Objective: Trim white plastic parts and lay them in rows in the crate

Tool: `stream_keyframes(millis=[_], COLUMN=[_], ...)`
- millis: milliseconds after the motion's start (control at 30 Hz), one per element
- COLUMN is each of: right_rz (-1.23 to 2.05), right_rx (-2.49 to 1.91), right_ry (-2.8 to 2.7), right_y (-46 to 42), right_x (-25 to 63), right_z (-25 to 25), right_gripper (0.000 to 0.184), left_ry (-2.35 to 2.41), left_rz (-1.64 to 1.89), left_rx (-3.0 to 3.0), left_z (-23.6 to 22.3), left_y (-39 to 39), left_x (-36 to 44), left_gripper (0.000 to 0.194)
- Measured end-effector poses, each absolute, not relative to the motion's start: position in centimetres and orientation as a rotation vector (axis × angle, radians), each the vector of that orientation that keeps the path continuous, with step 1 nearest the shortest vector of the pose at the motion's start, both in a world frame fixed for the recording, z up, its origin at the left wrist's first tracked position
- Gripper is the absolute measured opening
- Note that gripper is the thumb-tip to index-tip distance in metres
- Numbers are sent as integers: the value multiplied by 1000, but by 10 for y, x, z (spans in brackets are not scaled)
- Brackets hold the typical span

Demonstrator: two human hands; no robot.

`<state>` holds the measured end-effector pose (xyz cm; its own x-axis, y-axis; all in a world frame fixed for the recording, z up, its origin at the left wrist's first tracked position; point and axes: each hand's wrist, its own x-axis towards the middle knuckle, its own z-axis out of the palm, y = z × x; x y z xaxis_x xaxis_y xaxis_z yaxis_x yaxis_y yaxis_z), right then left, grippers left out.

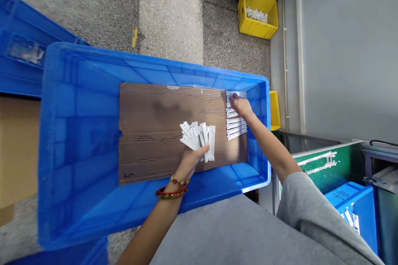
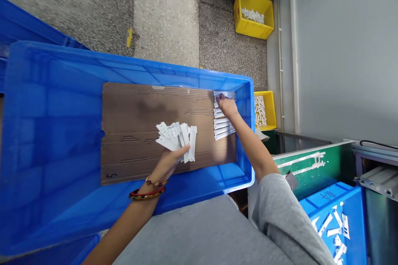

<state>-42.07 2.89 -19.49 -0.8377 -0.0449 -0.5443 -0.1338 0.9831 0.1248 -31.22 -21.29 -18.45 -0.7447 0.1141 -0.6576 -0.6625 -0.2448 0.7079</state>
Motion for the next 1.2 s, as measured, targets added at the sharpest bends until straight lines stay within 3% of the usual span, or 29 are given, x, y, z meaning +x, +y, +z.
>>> stream_keyframes(millis=[1200], right_rz=[98], right_rx=[-254], right_ry=[2425], right_y=[16], right_x=[-359], right_z=[-189], right_gripper=[27], left_ry=[1640], left_rz=[1844], left_rx=[-618], left_z=[-176], left_y=[-209], left_x=[-316], left_gripper=[52])
